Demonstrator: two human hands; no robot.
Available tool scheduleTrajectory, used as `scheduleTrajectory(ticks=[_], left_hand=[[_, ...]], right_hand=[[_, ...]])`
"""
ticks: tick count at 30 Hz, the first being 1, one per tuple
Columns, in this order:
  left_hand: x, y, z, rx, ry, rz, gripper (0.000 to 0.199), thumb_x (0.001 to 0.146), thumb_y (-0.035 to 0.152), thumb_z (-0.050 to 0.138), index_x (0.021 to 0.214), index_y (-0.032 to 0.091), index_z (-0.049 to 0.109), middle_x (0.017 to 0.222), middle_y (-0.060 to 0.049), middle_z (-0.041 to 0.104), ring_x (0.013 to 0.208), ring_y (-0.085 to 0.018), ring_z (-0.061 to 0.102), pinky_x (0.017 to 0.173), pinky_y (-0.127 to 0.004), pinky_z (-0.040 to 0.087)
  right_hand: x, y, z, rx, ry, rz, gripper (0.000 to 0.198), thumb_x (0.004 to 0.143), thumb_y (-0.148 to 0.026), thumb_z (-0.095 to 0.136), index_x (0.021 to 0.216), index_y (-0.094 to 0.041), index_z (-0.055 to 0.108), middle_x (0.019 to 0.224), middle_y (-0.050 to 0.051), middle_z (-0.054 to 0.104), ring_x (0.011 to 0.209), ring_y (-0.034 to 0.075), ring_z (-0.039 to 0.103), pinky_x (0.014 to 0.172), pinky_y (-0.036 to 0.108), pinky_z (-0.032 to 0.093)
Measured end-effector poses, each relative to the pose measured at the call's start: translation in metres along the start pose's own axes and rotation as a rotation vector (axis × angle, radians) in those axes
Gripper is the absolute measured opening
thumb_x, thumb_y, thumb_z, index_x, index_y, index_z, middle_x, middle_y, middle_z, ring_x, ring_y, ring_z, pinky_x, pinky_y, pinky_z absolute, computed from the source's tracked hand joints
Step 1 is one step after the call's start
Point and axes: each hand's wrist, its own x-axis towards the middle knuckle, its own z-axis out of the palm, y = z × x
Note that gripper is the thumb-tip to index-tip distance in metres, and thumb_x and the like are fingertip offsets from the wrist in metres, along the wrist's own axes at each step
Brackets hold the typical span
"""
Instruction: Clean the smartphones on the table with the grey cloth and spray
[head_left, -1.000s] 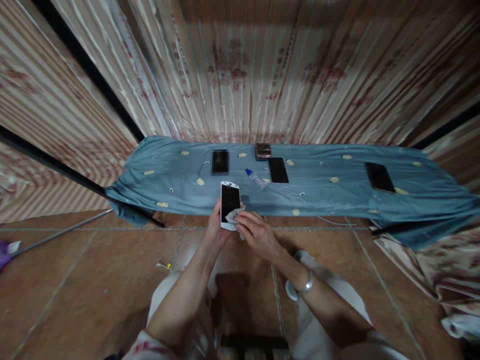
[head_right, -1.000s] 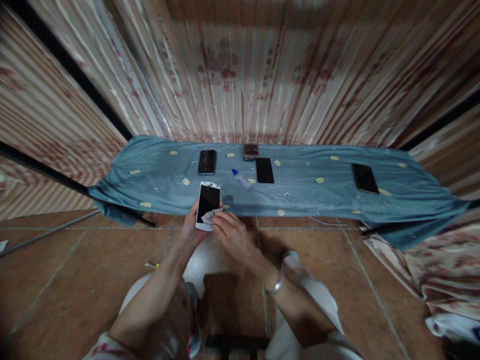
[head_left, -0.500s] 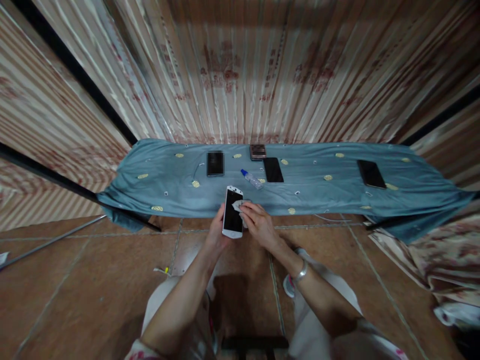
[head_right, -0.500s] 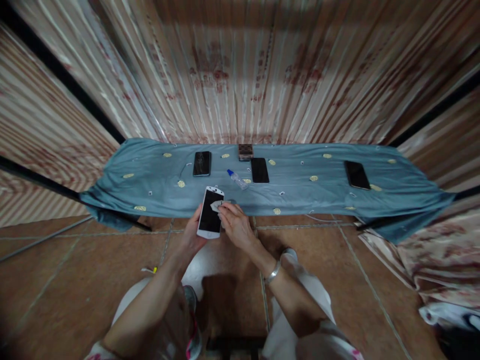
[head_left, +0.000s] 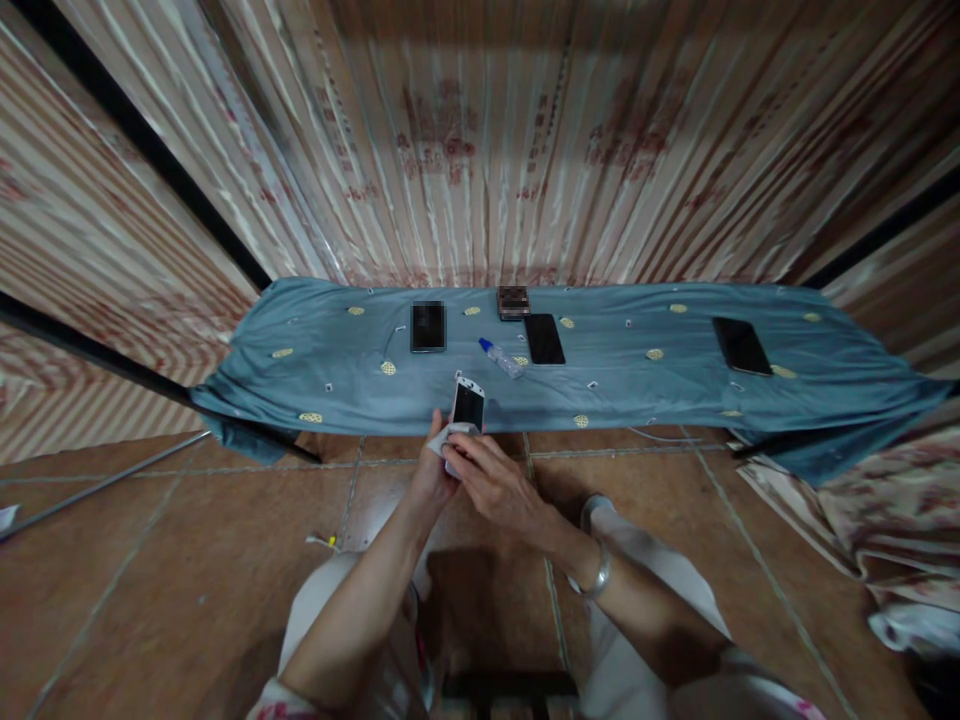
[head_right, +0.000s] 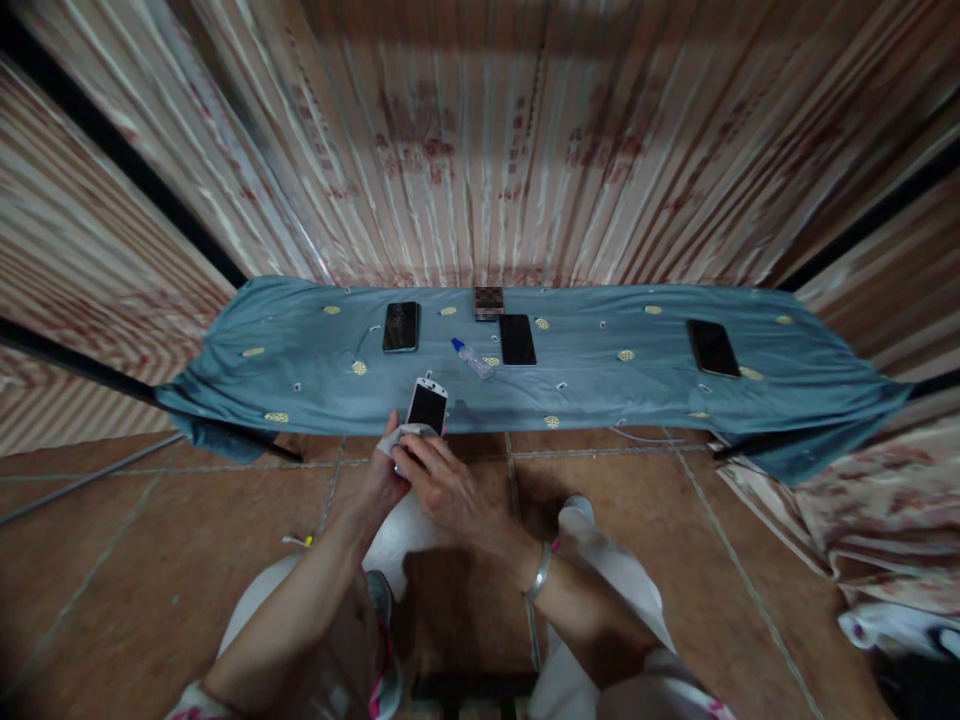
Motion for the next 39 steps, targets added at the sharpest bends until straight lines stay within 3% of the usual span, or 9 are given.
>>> scheduleTrajectory(ticks=[6,12,17,28,31,35,39], left_hand=[[-0.005,-0.011,0.01,-0.033,0.113,0.041,0.033,0.092,0.036,0.054,0.069,0.016,0.066,0.062,0.002,0.066,0.056,-0.009,0.061,0.056,-0.018,0.048],[-0.009,-0.025,0.014,0.108,0.013,0.014,0.031,0.091,0.042,0.055,0.096,0.015,0.07,0.076,-0.002,0.07,0.062,-0.012,0.063,0.059,-0.023,0.051],[-0.011,-0.029,0.013,0.219,-0.004,-0.031,0.026,0.085,0.039,0.064,0.093,0.014,0.068,0.078,-0.004,0.069,0.063,-0.014,0.064,0.055,-0.025,0.052],[-0.016,-0.017,0.018,0.182,-0.01,-0.009,0.024,0.091,0.03,0.055,0.102,0.013,0.068,0.09,-0.008,0.073,0.075,-0.019,0.07,0.063,-0.032,0.059],[-0.015,-0.015,0.019,0.152,-0.016,-0.017,0.025,0.092,0.03,0.054,0.104,0.013,0.068,0.092,-0.008,0.074,0.077,-0.019,0.071,0.069,-0.035,0.06],[-0.011,-0.015,0.021,0.143,-0.005,0.0,0.026,0.09,0.032,0.056,0.1,0.012,0.069,0.088,-0.009,0.075,0.076,-0.02,0.07,0.072,-0.035,0.058],[-0.006,-0.013,0.024,0.142,0.042,0.099,0.022,0.081,0.033,0.067,0.082,0.012,0.071,0.073,-0.005,0.073,0.063,-0.016,0.066,0.068,-0.027,0.052]], right_hand=[[0.001,0.02,-0.002,-0.045,-0.024,0.016,0.042,0.096,-0.01,0.038,0.134,-0.017,0.054,0.127,0.013,0.061,0.114,0.024,0.057,0.1,0.041,0.051],[0.008,0.054,-0.007,-0.064,0.013,0.159,0.039,0.098,-0.016,0.038,0.131,-0.017,0.059,0.126,0.013,0.062,0.113,0.024,0.058,0.098,0.04,0.051],[0.01,0.074,-0.012,-0.066,0.092,0.273,0.037,0.099,-0.023,0.039,0.125,-0.02,0.065,0.122,0.011,0.066,0.108,0.023,0.061,0.098,0.039,0.051],[0.007,0.091,-0.018,0.13,0.168,0.533,0.032,0.094,-0.03,0.046,0.107,-0.02,0.073,0.112,0.01,0.072,0.105,0.023,0.065,0.096,0.039,0.05],[0.006,0.094,-0.013,0.314,0.218,0.683,0.029,0.089,-0.034,0.052,0.101,-0.019,0.075,0.104,0.008,0.074,0.095,0.023,0.068,0.087,0.037,0.052],[0.006,0.095,-0.003,0.567,0.244,0.889,0.035,0.081,-0.048,0.058,0.084,-0.017,0.075,0.074,0.004,0.071,0.066,0.018,0.064,0.065,0.029,0.05],[0.005,0.088,0.004,0.674,0.215,0.906,0.039,0.078,-0.055,0.059,0.068,-0.018,0.069,0.059,-0.001,0.061,0.055,0.014,0.054,0.054,0.024,0.042]])
